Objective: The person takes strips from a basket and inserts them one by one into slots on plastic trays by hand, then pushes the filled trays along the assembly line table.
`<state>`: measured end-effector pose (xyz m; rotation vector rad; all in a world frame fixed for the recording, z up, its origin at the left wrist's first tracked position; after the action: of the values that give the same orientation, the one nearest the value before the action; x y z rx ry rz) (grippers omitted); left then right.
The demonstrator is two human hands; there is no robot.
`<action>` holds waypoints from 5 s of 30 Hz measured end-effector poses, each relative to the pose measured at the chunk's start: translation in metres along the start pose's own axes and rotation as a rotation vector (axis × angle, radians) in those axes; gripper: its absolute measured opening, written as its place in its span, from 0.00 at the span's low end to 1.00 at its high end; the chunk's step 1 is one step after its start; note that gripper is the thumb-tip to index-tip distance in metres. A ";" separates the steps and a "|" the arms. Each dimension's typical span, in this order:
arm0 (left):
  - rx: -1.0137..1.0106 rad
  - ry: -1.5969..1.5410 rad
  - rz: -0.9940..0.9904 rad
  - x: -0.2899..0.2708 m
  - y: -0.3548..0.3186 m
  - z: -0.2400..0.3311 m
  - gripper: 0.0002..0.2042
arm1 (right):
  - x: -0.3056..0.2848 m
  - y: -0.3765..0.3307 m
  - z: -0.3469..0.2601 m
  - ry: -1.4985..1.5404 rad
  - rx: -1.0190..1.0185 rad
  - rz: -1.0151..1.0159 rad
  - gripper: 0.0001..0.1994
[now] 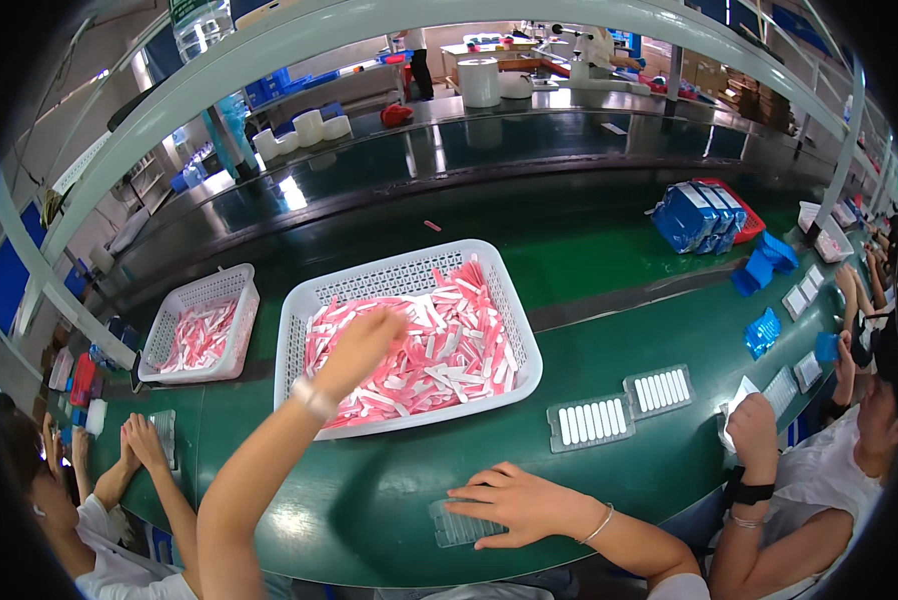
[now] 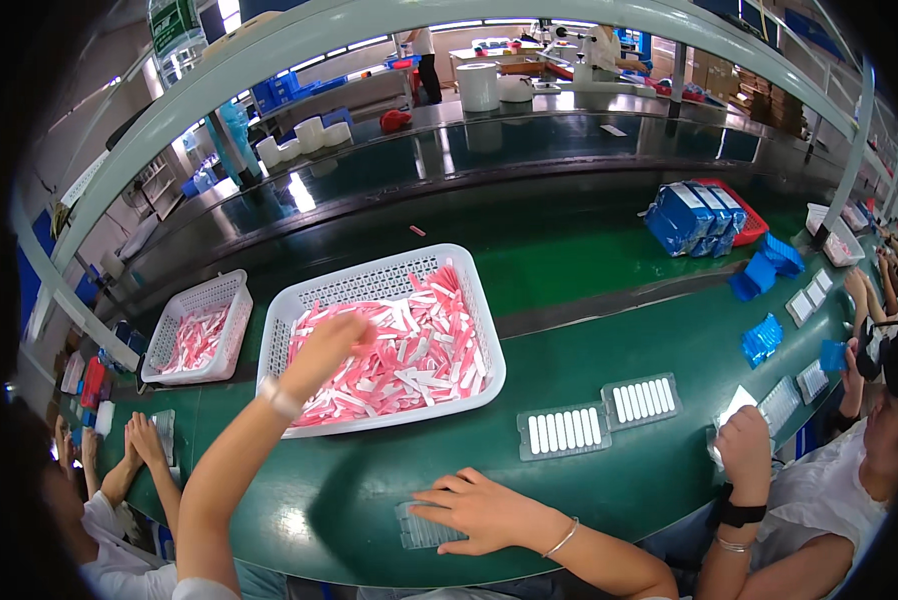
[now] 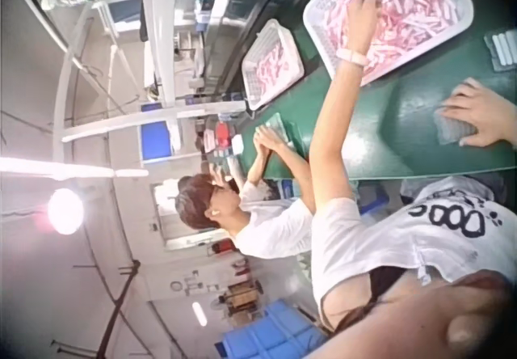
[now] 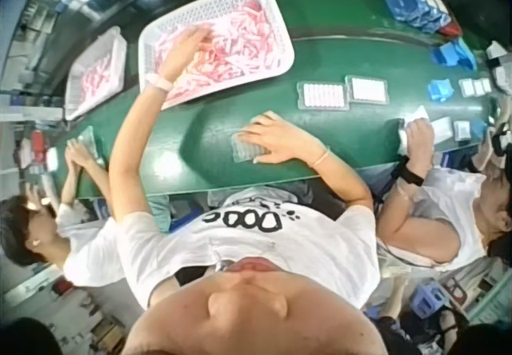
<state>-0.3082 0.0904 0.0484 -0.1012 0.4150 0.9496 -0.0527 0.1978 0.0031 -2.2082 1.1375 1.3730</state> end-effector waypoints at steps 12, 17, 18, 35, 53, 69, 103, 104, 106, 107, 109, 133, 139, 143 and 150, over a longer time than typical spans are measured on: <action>-0.212 0.316 0.259 0.085 0.157 -0.066 0.28 | -0.002 -0.007 0.019 0.080 0.036 0.112 0.21; -0.223 0.251 0.529 0.078 0.147 -0.061 0.33 | 0.000 -0.002 0.009 0.042 0.035 0.145 0.20; -0.222 0.256 0.533 0.081 0.145 -0.059 0.33 | 0.000 -0.002 0.006 0.042 0.030 0.148 0.20; -0.071 0.716 0.347 0.084 0.132 -0.035 0.27 | 0.013 -0.004 0.004 -0.021 0.043 0.170 0.18; -0.124 -1.025 0.269 0.022 0.082 -0.016 0.18 | 0.004 -0.006 0.002 -0.051 0.076 0.219 0.16; -0.055 -1.636 0.202 0.058 -0.060 0.064 0.11 | -0.054 0.002 -0.022 0.121 0.158 0.565 0.16; -0.389 -0.540 -0.072 0.162 -0.195 0.034 0.08 | -0.032 -0.061 -0.016 0.278 0.438 0.700 0.15; -0.427 -0.579 -0.139 0.168 -0.196 0.030 0.09 | -0.033 -0.057 -0.013 0.336 0.542 0.628 0.15; -0.513 -0.811 -0.174 0.178 -0.199 0.026 0.10 | -0.037 -0.055 -0.012 0.250 0.563 0.557 0.14; -0.590 -1.042 -0.204 0.185 -0.201 0.026 0.11 | -0.035 -0.052 -0.011 0.160 0.576 0.489 0.13; -0.618 -1.128 -0.240 0.188 -0.202 0.022 0.12 | -0.035 -0.056 -0.005 0.198 0.535 0.550 0.13; -0.727 -1.518 -0.201 0.174 -0.231 0.018 0.18 | 0.007 -0.066 -0.015 -0.137 0.534 0.296 0.23; -0.678 -1.366 -0.173 0.170 -0.231 0.021 0.19 | 0.007 -0.067 -0.009 -0.230 0.615 0.298 0.27; -0.571 -1.314 -0.272 0.177 -0.238 0.020 0.17 | -0.005 -0.061 -0.007 -0.127 0.582 0.318 0.21; -0.505 -1.098 -0.446 0.186 -0.245 0.029 0.22 | -0.024 -0.038 -0.010 0.584 0.477 0.296 0.07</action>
<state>-0.0066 0.0979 -0.0206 -0.1080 -0.8386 0.5296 -0.0240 0.2273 0.0232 -2.1731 1.8202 0.4369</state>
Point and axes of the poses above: each hand's wrist, its own y-axis towards the middle knuckle, its own x-axis out of the palm, z = x × y, the point moved 7 cm from there along y, towards the middle knuckle, and after that the axes turned 7 degrees about x, right-handed, at the moved point
